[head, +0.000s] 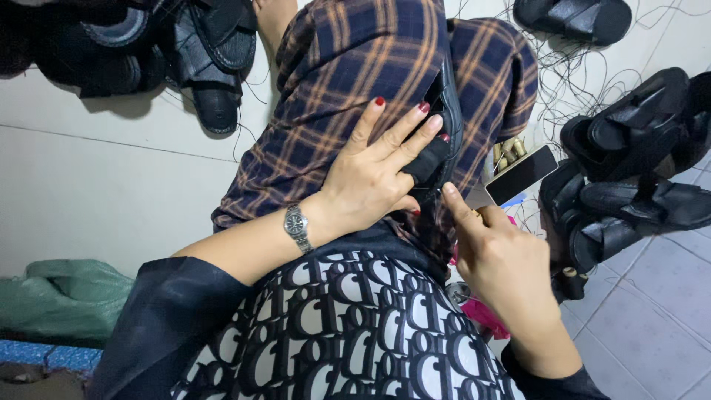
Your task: The person sits on the floor and sews a black shoe using a needle and thread. They hold the shoe steady with one hand while stitching the sole area with the other, pulling the thread through the material repeatedly.
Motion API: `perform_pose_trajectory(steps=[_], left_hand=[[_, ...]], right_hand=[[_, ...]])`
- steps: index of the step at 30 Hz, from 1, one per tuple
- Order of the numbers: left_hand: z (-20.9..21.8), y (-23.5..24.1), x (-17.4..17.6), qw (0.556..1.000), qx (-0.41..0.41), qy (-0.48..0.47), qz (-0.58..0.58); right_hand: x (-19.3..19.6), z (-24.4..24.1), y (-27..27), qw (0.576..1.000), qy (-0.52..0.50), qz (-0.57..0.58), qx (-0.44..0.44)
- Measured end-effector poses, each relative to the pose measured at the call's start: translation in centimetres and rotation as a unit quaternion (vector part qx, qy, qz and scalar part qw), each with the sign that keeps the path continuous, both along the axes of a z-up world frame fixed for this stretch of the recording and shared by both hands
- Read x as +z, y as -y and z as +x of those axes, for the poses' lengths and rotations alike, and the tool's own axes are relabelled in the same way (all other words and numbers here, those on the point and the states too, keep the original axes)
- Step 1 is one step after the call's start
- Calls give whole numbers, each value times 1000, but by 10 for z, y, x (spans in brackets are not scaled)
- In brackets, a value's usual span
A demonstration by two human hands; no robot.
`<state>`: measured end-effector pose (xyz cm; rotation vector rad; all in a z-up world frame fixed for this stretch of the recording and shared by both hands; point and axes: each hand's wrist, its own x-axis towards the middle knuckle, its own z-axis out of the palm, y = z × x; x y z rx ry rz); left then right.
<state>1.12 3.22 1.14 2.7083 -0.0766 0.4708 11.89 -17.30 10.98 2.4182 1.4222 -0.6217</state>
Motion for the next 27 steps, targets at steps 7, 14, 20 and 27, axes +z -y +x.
perform_pose_trajectory(steps=[7,14,20,27], left_hand=[[0,-2,-7,1000,-9,17,-16],[0,-2,-11,1000,-13,14,-6],[0,-4,-9,1000,-6,27,2],[-38,-3,61,956,78,30,-280]], right_hand=[[-39,22,14,939,-227,257,-40],[-42,20,4,885,-291,358,-68],[-40,21,1,905,-224,362,-26],[0,-9,-22,899,99,351,243]])
